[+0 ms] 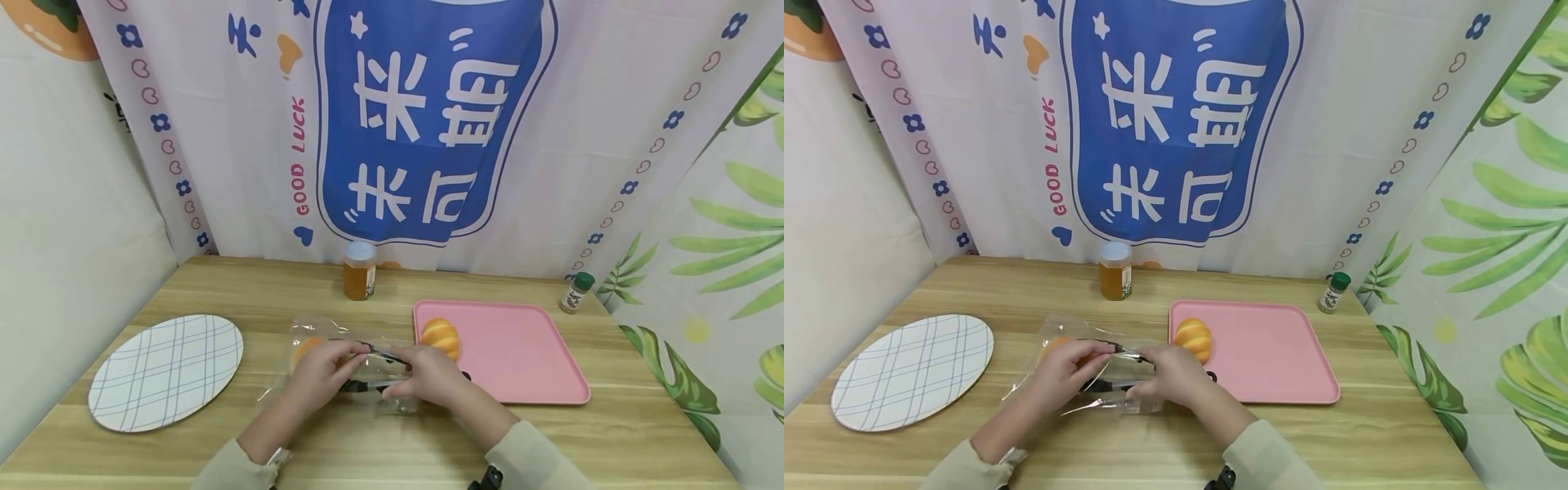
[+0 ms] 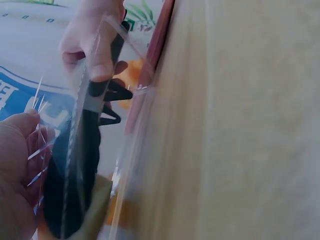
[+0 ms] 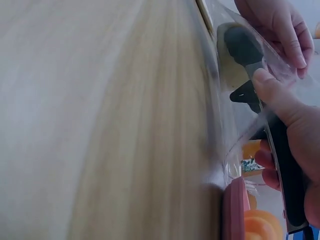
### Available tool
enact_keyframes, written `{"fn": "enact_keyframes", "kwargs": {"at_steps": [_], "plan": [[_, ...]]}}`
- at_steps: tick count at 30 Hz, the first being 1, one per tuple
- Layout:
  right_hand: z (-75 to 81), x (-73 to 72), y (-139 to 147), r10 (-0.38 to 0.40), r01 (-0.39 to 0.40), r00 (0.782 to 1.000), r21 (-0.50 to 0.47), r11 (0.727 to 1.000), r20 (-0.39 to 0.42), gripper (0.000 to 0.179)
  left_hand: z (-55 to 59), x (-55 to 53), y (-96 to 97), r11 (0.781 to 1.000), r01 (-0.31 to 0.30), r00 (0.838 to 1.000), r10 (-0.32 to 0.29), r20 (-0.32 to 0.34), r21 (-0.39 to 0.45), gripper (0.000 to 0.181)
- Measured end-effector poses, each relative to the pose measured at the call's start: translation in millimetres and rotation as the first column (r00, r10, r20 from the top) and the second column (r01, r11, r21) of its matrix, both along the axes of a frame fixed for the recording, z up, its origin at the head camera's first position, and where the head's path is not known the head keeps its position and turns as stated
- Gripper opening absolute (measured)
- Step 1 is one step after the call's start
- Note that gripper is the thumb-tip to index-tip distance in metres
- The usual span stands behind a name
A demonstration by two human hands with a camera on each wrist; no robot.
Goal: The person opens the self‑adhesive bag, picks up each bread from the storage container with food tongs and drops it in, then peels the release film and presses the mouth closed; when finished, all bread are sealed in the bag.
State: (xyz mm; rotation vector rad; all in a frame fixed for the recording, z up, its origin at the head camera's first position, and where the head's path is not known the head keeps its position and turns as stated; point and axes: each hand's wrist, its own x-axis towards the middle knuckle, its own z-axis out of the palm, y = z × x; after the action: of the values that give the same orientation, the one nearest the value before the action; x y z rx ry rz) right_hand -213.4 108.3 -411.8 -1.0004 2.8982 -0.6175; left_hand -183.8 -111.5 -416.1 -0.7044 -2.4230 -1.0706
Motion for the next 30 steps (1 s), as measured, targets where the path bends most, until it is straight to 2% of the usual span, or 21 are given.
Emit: {"fn": "enact_keyframes", "kwargs": {"at_steps": [3,11,16,19,21,30], "plan": [[-1.1,0.3,-1,-0.009,0.009,1.0,-0.009,1.0,0.008,0.077,-1.4,1.6,0.6,1.0,-0.017,1.0,0.017,0.021,-0.014,0.008],[-5.8,0.8,-11,-0.005,0.006,1.0,0.014,1.0,-0.031,0.079,-5.3,4.3,1.9,0.999,-0.034,0.999,0.034,0.02,-0.009,0.008],[-6.3,0.8,-16,-0.021,0.025,0.998,0.065,0.998,-0.057,0.076,-12.0,0.6,-3.3,0.997,-0.052,0.994,0.045,0.098,0.063,0.008],[-4.7,0.0,-18,-0.013,0.021,0.997,0.098,0.995,-0.081,0.082,-16.6,-2.6,-6.5,0.993,-0.045,0.99,0.03,0.137,0.113,0.009],[-2.9,-0.5,-18,-0.002,0.014,0.995,0.121,0.993,-0.095,0.087,-19.4,-4.7,-7.7,0.99,-0.045,0.99,0.027,0.137,0.131,0.009],[4.4,-2.7,-12,0.018,-0.001,0.994,0.161,0.987,-0.105,0.087,-19.5,-9.5,-7.0,0.99,-0.101,0.977,0.08,0.198,0.096,0.009]]}}
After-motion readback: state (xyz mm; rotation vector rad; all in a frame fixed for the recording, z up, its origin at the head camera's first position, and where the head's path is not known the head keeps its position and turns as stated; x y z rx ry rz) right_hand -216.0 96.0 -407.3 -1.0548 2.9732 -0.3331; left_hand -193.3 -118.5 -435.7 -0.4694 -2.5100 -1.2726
